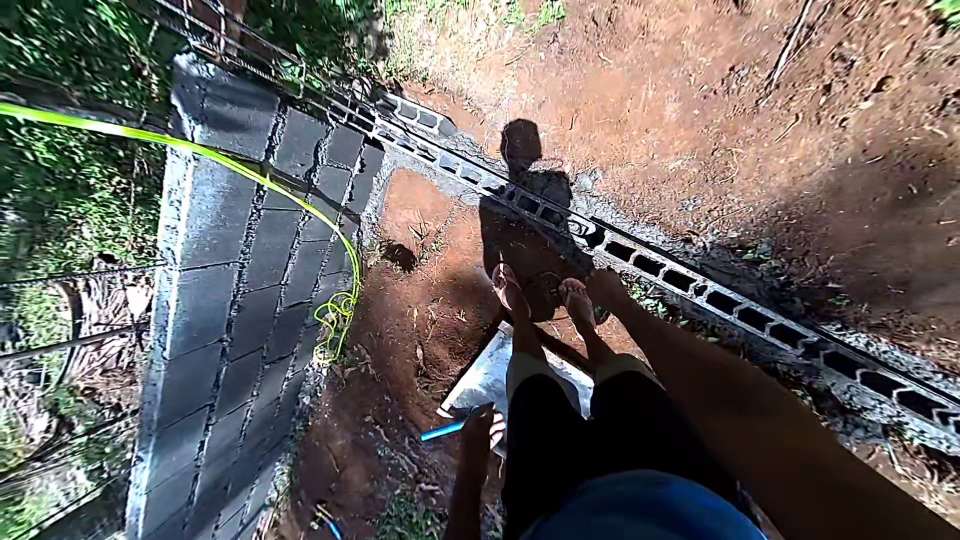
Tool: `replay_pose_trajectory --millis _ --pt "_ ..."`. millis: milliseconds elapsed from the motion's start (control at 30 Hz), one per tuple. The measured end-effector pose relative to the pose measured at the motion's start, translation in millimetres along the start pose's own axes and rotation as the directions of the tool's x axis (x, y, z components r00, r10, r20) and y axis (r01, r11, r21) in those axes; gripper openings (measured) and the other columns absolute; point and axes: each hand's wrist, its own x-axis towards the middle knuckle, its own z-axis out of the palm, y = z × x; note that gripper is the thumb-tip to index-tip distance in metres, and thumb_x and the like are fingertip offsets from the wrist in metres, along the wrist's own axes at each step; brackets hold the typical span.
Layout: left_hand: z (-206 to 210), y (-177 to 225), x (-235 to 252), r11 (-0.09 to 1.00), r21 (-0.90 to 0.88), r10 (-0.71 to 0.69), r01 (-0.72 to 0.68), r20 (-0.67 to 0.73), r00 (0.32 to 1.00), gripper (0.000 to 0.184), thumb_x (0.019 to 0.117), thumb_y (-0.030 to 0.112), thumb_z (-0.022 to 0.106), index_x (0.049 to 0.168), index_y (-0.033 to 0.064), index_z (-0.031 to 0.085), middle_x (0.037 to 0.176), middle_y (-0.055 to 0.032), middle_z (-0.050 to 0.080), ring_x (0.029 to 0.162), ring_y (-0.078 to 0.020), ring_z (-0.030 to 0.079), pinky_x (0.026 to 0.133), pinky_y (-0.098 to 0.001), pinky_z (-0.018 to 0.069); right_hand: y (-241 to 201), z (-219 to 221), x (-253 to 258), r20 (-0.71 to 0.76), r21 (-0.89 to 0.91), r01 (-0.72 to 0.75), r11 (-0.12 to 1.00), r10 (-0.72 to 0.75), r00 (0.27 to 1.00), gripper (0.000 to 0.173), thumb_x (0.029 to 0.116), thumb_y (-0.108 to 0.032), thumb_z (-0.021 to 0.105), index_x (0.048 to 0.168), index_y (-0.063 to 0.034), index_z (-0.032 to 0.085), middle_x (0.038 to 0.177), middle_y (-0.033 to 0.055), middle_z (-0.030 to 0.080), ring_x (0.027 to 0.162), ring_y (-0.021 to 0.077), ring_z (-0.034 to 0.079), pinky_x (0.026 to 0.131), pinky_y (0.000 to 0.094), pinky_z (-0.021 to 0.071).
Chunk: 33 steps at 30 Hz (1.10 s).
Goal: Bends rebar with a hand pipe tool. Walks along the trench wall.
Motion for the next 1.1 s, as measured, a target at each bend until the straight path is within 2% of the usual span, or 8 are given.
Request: replay_pose_trajectory --millis 100,300,400,533,667,767,933,1100 --pt "-1.0 2.9 -1.3 1.0 0.015 0.006 -0.006 0.012 1.0 0.035 0.11 0.019 0.049 0.136 -0.0016 0.058 0.114 -0.0202 0.071 0.097 -0.0262 0.073 0.085 -0.042 0.0606 6.4 -0.7 -4.3 0.005 0.024 -0.005 1.0 0.005 1.0 0.045 0.1071 -0.032 0.049 0.129 0.004 0.064 0.135 0.0269 0.062 0.129 0.042 0.058 0.107 0.0619 0.045" --pt "-5.5 5.4 -2.6 1.0 0.027 0.009 -0.009 0.007 1.0 0.033 0.1099 0.018 0.049 0.135 -0.0009 0.06 0.111 -0.0192 0.072 0.094 -0.0252 0.073 0.083 -0.0414 0.0607 25.8 -0.1 -17.0 -0.015 0.108 -0.068 0.992 0.07 0.997 0.058 0.1019 -0.048 0.056 0.129 0.0025 0.064 0.133 0.0267 0.063 0.127 0.0415 0.059 0.105 0.0627 0.0462" --pt "-6.1 5.8 -0.2 0.999 0.051 0.01 -0.011 0.014 1.0 0.033 0.1098 0.018 0.049 0.135 -0.0007 0.059 0.113 -0.0197 0.071 0.095 -0.025 0.073 0.083 -0.041 0.0604 36.1 0.6 -23.5 -0.018 0.09 -0.055 0.994 0.057 0.998 0.054 0.1025 -0.044 0.055 0.13 0.0019 0.063 0.132 0.0278 0.062 0.127 0.043 0.059 0.105 0.0632 0.0459" --pt "-5.6 4.6 4.6 0.997 0.061 0.045 -0.047 0.032 0.998 0.032 0.1093 0.015 0.049 0.134 -0.0019 0.059 0.113 -0.0207 0.071 0.095 -0.027 0.073 0.083 -0.0428 0.061 45.8 1.7 -26.7 0.001 0.033 -0.05 0.998 0.05 0.999 0.048 0.1069 -0.034 0.048 0.133 0.0035 0.061 0.135 0.0284 0.061 0.13 0.044 0.057 0.107 0.0628 0.0448" --pt "-4.7 0.4 4.4 0.995 0.059 0.082 -0.085 0.054 0.995 0.032 0.1091 0.013 0.047 0.134 -0.0032 0.059 0.114 -0.0213 0.069 0.096 -0.0273 0.071 0.084 -0.0428 0.0607 56.0 5.2 -28.1 -0.012 0.054 -0.071 0.996 0.071 0.997 0.041 0.1066 -0.024 0.045 0.133 0.0045 0.06 0.136 0.0283 0.06 0.13 0.0431 0.057 0.106 0.0621 0.0452" --pt "-4.2 2.7 1.7 0.993 0.088 0.075 -0.081 0.062 0.995 0.033 0.1093 0.014 0.047 0.134 -0.0031 0.059 0.116 -0.0221 0.069 0.098 -0.0281 0.07 0.085 -0.044 0.0596 59.2 3.2 -30.1 0.017 0.031 -0.086 0.996 0.085 0.996 0.04 0.1059 -0.023 0.046 0.131 0.0057 0.06 0.136 0.0289 0.06 0.13 0.0434 0.057 0.105 0.063 0.0453" --pt "0.3 7.7 1.7 0.994 0.105 0.034 -0.038 0.043 0.999 0.032 0.1099 0.014 0.046 0.135 -0.0027 0.059 0.114 -0.0217 0.07 0.095 -0.0275 0.072 0.083 -0.0428 0.0601 65.1 1.0 -31.7 0.045 0.002 -0.106 0.994 0.106 0.993 0.04 0.1057 -0.022 0.047 0.129 0.0065 0.062 0.136 0.0291 0.06 0.13 0.0437 0.057 0.105 0.0635 0.045" --pt "3.0 14.3 1.2 0.991 0.108 0.079 -0.084 0.045 0.996 0.032 0.1096 0.013 0.046 0.133 -0.0029 0.06 0.113 -0.0215 0.07 0.095 -0.0275 0.072 0.083 -0.0434 0.0604 81.2 -1.1 -39.6 0.053 0.01 -0.149 0.989 0.148 0.988 0.041 0.1058 -0.023 0.047 0.133 0.0051 0.06 0.138 0.0287 0.059 0.131 0.044 0.056 0.106 0.0641 0.0445"
